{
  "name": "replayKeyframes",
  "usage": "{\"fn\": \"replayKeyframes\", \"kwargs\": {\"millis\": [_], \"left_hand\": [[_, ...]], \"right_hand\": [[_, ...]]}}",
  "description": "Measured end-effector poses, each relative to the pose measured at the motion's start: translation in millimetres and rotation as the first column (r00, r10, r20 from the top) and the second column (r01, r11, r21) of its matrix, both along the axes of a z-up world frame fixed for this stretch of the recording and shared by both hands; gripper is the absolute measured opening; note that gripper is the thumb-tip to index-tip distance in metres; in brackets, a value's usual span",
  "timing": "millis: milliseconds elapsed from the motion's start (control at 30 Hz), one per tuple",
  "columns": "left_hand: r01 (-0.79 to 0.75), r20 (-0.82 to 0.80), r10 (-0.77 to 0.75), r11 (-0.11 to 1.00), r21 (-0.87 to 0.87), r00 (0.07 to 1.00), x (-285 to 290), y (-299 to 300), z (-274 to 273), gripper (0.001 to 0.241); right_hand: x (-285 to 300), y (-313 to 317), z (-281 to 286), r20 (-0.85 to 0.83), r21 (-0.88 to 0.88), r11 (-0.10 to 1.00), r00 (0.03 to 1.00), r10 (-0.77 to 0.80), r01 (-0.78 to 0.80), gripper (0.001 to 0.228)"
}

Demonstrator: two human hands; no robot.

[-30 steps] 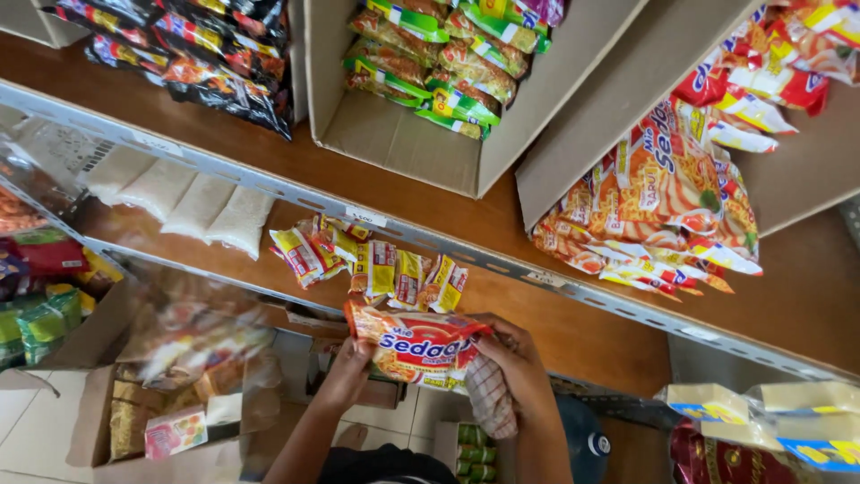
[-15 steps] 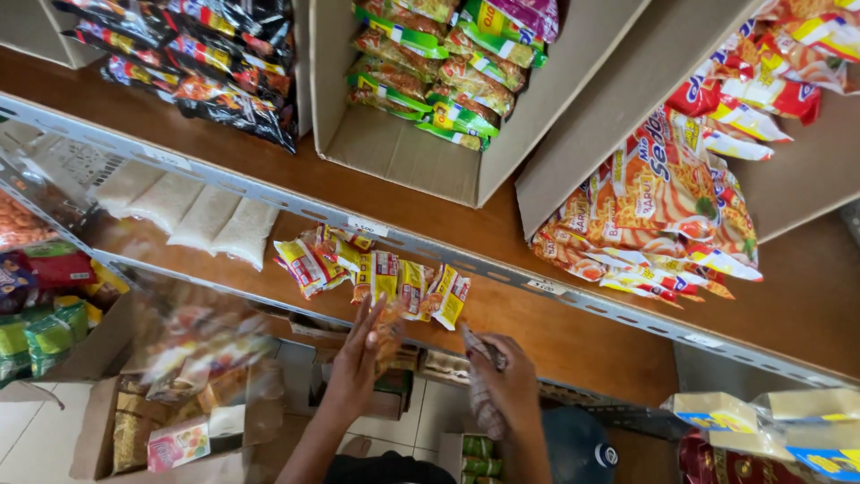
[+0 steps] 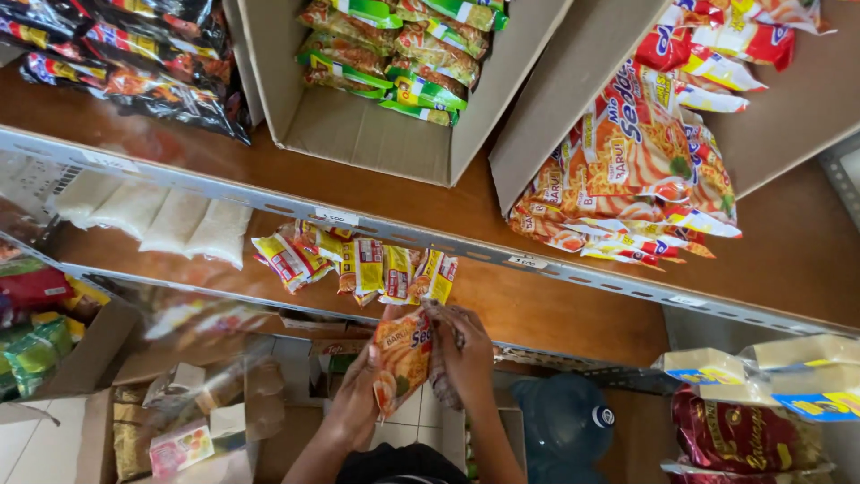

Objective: Wiping and organizing instant noodle packets on grocery store shelves.

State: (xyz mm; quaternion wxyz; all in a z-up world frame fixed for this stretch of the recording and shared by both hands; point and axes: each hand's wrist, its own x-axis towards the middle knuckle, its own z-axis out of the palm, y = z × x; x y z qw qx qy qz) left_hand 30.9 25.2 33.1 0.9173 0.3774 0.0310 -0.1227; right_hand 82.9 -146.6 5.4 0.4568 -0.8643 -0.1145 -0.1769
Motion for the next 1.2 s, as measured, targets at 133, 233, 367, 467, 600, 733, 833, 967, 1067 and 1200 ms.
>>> {"fn": "replayKeyframes", "kwargs": {"millis": [133,233,367,467,600,733,833,967,1067,1200], "left_hand": [[-0.033,-0.025,0.031,0.995,-0.098,0.999,-1,0,-53,0.065],[-0.089,-0.036,0.083,0.969,-0.23,0.996,6,-2,-102,0.066],[-0.063,0.082,0.084,0.971,-0.23,0.993,-1,-8,-24,0.067],[-0.036,0.104,0.056,0.982,-0.184,0.993,-9,-10,-25,0.07],[-0.046,0.071,0.061,0.979,-0.198,0.996,-6,-12,-26,0.073],[-0.201,-0.335,0.098,0.936,-0.288,0.937,0,-9,-110,0.073],[-0.115,-0.059,0.099,0.848,-0.518,0.993,-5,-9,-99,0.066],[-0.146,-0.021,0.153,0.879,-0.454,0.988,-12,-15,-32,0.064],[-0.112,0.025,0.142,0.866,-0.488,0.989,-15,-17,-32,0.063],[0.032,0.103,0.035,0.807,-0.59,0.994,-17,-24,-36,0.063]], "right_hand": [[-40,39,48,0.089,-0.022,0.995,0.992,0.094,-0.093,0.036],[-54,49,49,0.156,-0.145,0.976,0.971,0.182,-0.16,0.039],[-36,22,39,0.178,-0.25,0.968,0.981,0.075,-0.028,0.032],[-18,-12,27,0.084,-0.171,0.981,0.993,-0.077,0.09,0.027],[-35,-6,46,0.091,-0.11,0.991,0.993,-0.071,0.081,0.028],[-80,30,73,0.188,-0.157,0.98,0.97,0.154,-0.126,0.029],[-89,28,70,0.249,-0.31,0.929,0.926,0.282,-0.2,0.03],[-93,-13,59,0.296,-0.45,0.878,0.9,0.321,-0.165,0.028],[-89,-37,50,0.326,-0.237,0.96,0.943,-0.065,0.148,0.03],[-90,-29,65,0.221,-0.233,0.933,0.949,-0.223,0.274,0.034]]}}
